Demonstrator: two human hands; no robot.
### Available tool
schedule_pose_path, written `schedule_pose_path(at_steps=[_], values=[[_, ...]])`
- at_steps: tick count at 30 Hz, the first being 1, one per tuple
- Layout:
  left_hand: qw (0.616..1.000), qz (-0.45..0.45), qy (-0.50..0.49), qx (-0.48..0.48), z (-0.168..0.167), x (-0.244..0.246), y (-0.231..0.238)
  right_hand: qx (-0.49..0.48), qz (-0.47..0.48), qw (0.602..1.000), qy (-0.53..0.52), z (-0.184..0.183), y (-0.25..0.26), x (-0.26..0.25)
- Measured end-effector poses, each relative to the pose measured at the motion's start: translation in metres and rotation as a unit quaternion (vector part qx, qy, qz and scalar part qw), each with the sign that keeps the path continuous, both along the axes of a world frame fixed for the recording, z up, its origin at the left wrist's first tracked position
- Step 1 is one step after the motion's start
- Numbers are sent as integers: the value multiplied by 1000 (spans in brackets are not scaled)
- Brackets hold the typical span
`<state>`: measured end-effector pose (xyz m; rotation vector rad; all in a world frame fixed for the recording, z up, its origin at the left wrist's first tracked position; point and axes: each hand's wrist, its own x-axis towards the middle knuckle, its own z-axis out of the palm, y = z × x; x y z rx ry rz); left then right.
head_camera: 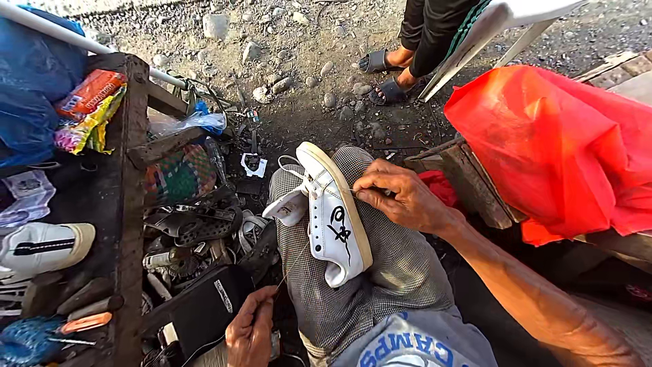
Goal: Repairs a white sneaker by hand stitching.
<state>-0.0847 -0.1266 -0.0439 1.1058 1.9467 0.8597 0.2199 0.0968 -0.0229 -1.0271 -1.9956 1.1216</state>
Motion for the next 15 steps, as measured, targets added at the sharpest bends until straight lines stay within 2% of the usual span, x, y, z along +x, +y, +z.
schedule_pose_path(at_steps=[2, 4, 5, 7, 9, 11, 13, 15], values=[[996, 54, 10, -67, -21, -26, -25, -81, 47, 992, 89, 6, -4, 20], [983, 88, 10, -158, -42, -49, -46, -117, 75, 983, 119, 11, -11, 42], [977, 60, 18, -205, -46, -55, -50, -124, 86, 982, 112, 11, -13, 51], [963, -69, 100, -241, -38, -52, -38, -146, 107, 981, 64, 9, -15, 67], [968, -129, 189, -102, -16, -25, -7, -182, 123, 976, 4, 10, -11, 82], [967, -103, 221, 74, 14, 13, 37, -186, 92, 977, -55, 9, -8, 94], [962, -89, 154, 207, 34, 45, 79, -135, 6, 982, -134, 8, -5, 96], [957, -111, 58, 263, 40, 65, 109, -71, -69, 979, -178, 6, -7, 85]])
